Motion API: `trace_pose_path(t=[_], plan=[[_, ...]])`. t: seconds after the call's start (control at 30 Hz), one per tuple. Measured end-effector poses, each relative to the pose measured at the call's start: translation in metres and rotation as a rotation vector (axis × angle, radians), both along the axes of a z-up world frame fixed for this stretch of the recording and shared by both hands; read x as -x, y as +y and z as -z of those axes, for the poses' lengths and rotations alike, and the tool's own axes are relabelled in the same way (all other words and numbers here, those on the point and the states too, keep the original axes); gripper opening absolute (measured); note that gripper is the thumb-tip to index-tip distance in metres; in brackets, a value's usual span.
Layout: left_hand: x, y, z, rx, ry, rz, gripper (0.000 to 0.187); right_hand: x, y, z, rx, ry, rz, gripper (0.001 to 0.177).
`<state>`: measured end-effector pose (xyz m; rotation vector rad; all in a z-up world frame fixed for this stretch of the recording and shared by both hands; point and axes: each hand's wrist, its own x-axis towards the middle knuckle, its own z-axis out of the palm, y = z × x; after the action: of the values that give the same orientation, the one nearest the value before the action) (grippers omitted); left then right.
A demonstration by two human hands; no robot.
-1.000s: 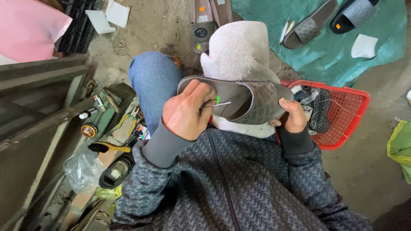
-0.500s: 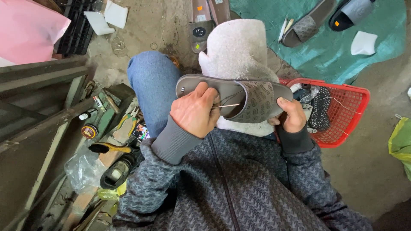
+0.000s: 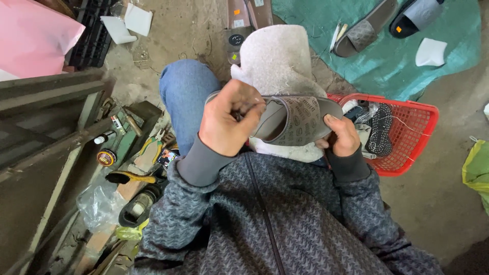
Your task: Hand-stitching the upper component of a sandal to its sole using a needle and thread.
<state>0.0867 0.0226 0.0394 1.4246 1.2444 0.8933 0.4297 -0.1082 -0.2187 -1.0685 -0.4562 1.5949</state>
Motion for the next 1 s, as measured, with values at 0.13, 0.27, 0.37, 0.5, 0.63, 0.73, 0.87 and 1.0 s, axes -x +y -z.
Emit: trace_pose_path(t=[0.13,0.27,0.37,0.5,0.63,0.73,0.87,1.0], plan=[[0.0,0.003,0.01,0.152,-0.417,-0.022,0.029,0.031,0.021,-0.064,-0.017,0.001,0.001,0.037],[-0.008,0.0,0.011,0.317,-0.754,-0.012,0.035,0.043,0.03,-0.096,-0.095,-0.101,-0.05,0.03],[-0.023,-0.004,0.013,0.324,-0.862,-0.119,0.03,0.04,0.026,-0.095,-0.184,-0.222,-0.105,0.02],[-0.032,-0.001,0.032,0.288,-0.919,-0.245,0.025,0.033,0.026,-0.093,-0.275,-0.34,-0.161,0.013],[-0.037,-0.006,0.026,0.361,-0.969,-0.201,0.02,0.029,0.025,-0.091,-0.413,-0.515,-0.242,0.02],[-0.027,-0.009,0.019,0.356,-0.773,0.044,0.015,0.023,0.023,-0.088,-0.503,-0.635,-0.292,0.03],[-0.001,-0.001,-0.019,-0.085,0.655,0.342,0.014,0.017,0.025,-0.084,-0.633,-0.811,-0.387,0.047],[-0.007,-0.002,-0.014,-0.578,1.086,0.117,0.026,0.013,0.028,-0.085,-0.75,-0.922,-0.461,0.059]])
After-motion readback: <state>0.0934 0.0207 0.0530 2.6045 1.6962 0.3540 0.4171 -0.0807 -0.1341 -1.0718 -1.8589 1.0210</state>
